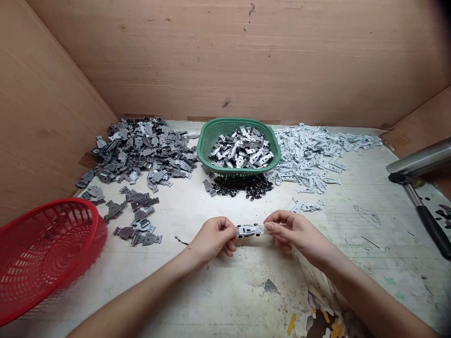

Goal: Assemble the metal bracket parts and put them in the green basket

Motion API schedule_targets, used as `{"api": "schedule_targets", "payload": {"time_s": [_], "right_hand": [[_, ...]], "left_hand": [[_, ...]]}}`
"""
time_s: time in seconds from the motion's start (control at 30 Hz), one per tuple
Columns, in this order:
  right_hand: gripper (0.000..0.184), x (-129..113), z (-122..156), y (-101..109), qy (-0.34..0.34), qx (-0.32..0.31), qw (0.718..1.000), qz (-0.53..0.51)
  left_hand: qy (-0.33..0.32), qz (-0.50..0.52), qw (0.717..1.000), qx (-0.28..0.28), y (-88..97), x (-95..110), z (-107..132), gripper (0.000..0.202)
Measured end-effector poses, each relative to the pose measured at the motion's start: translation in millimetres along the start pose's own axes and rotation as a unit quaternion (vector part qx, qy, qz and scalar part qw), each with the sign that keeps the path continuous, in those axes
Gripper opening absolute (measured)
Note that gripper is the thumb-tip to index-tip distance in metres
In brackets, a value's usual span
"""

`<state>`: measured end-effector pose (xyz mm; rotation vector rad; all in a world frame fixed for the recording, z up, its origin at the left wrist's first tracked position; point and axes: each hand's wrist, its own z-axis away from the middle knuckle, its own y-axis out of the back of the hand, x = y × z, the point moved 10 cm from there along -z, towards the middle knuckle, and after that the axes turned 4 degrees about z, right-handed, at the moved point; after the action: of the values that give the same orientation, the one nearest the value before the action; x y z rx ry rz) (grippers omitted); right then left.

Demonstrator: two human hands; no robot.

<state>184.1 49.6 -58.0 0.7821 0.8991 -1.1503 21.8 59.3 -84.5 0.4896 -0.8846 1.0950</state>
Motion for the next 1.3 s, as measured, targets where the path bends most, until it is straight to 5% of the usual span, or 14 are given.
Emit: {"api": "schedule_targets", "payload": {"time_s": [0.2, 0.7, 0.87, 0.97, 1.0, 1.07, 1.13, 1.2, 1.3], "right_hand": [[0.032, 17.5, -1.0, -31.7, -0.052, -0.130, 0.984, -0.107], [0.037, 13.9, -1.7, -34.6, 0.027, -0.070, 0.993, -0.088], [0.038, 10.9, -2.8, -33.7, 0.025, -0.048, 0.995, -0.079], [0.033, -31.9, -19.2, -14.3, 0.068, -0.022, 0.996, -0.052], [0.031, -55.9, -29.0, -0.8, 0.105, 0.009, 0.993, -0.044], [0.029, -106.3, -52.5, 29.6, 0.181, 0.091, 0.979, -0.028], [0.032, -148.9, -76.1, 56.6, 0.246, 0.175, 0.953, -0.025], [0.036, -169.4, -98.6, 72.4, 0.253, 0.234, 0.939, 0.001], [0.041, -170.1, -112.6, 76.5, 0.244, 0.252, 0.935, 0.048]], "left_hand": [[-0.029, 0.031, 0.999, -0.024, -6.4, 8.8, 3.0, 0.018], [-0.041, 0.021, 0.999, -0.015, -7.7, 9.5, 5.4, 0.016], [-0.060, -0.018, 0.998, -0.008, -2.3, 23.5, 11.4, 0.022], [-0.146, -0.203, 0.962, 0.107, 36.3, 60.9, 24.3, 0.032], [-0.169, -0.291, 0.920, 0.201, 59.4, 76.8, 33.4, 0.037], [-0.139, -0.450, 0.784, 0.404, 108.0, 100.0, 57.7, 0.052], [-0.057, -0.531, 0.670, 0.516, 146.3, 106.2, 72.9, 0.071], [0.024, -0.543, 0.658, 0.521, 178.4, 94.1, 68.1, 0.084], [0.105, -0.513, 0.694, 0.494, 211.0, 69.9, 56.2, 0.093]]}}
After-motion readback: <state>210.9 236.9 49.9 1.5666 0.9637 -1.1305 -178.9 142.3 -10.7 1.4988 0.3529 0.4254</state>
